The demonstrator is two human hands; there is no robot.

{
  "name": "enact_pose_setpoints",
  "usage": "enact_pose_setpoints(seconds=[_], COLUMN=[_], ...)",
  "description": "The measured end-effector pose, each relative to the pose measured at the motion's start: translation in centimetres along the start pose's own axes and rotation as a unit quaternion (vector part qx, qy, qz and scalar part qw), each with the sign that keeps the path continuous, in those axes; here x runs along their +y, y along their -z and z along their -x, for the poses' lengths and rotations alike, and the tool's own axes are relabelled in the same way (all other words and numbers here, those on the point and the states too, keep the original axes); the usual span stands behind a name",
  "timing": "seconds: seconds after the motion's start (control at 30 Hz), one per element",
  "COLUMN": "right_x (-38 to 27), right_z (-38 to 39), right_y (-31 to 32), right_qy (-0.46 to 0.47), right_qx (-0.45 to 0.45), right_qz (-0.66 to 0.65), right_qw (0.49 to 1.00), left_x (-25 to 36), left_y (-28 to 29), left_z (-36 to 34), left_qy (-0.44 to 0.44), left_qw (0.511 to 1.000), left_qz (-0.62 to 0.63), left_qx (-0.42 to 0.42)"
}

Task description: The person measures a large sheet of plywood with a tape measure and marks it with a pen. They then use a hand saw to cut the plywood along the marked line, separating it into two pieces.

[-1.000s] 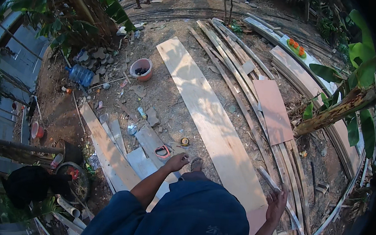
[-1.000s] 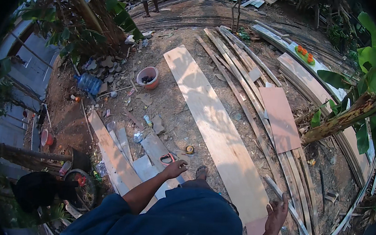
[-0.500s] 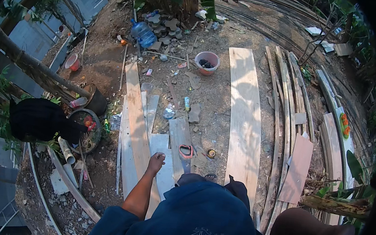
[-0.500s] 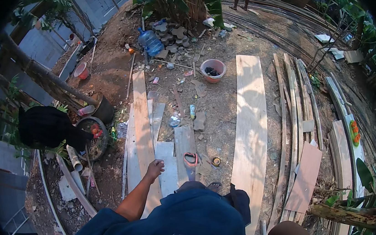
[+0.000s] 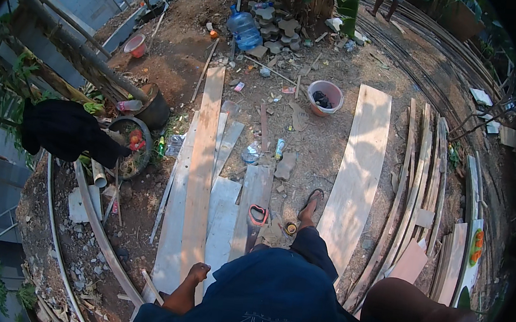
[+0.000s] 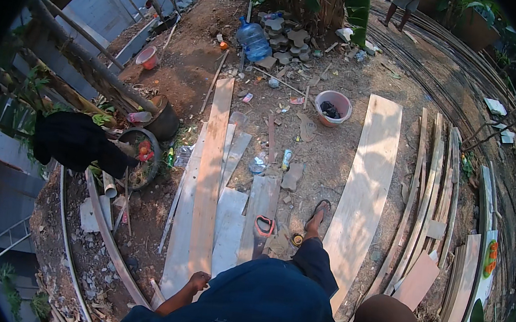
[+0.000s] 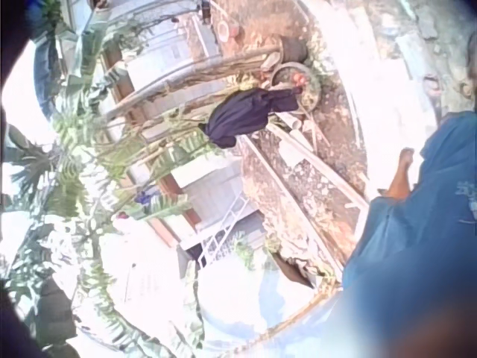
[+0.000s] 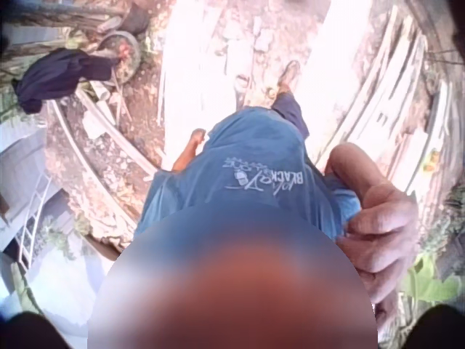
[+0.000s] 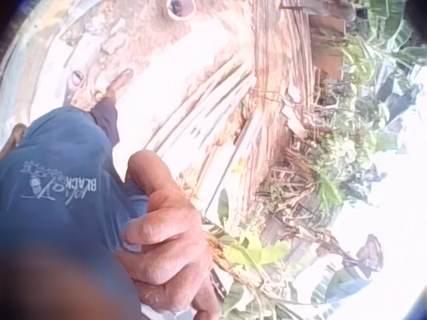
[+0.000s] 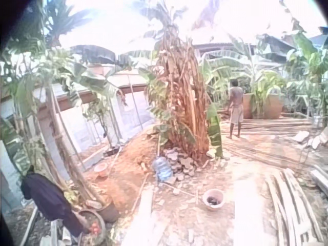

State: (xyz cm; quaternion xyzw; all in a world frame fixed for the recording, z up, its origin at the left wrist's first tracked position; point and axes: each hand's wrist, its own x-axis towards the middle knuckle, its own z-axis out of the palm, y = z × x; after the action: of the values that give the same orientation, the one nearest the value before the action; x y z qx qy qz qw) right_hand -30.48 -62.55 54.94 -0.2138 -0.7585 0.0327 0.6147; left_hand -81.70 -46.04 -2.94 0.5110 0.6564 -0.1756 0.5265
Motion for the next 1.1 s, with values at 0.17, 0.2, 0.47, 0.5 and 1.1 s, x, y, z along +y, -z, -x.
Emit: enact_pose_setpoints(seconds=[0.17,0.2,0.47,0.5,1.1], right_x=[8.5,10.6,23.5,24.2,34.0], right_z=[5.3,7.0,25.3,27.0,40.0], right_y=[10.2,12.4,16.5,16.8,25.0], right_qy=[-0.054,-0.074,-0.745,-0.758,-0.844], right_qx=[-0.025,-0.026,-0.017,-0.092,-0.063], right_qz=[-0.070,-0.085,0.136,0.132,0.104], right_qw=[0.996,0.993,0.652,0.632,0.522], left_x=[16.6,21.3,48.7,49.6,51.9], left_y=[-3.7,-4.2,-3.8,-3.8,-2.3], left_z=[-0.9,-0.9,1.8,1.7,-11.1], left_qy=[-0.039,-0.038,-0.312,-0.287,0.010], left_qw=[0.991,0.988,0.931,0.945,0.996], left_qz=[0.128,0.151,0.176,0.147,0.059], left_qx=[0.015,0.019,0.062,0.059,-0.059])
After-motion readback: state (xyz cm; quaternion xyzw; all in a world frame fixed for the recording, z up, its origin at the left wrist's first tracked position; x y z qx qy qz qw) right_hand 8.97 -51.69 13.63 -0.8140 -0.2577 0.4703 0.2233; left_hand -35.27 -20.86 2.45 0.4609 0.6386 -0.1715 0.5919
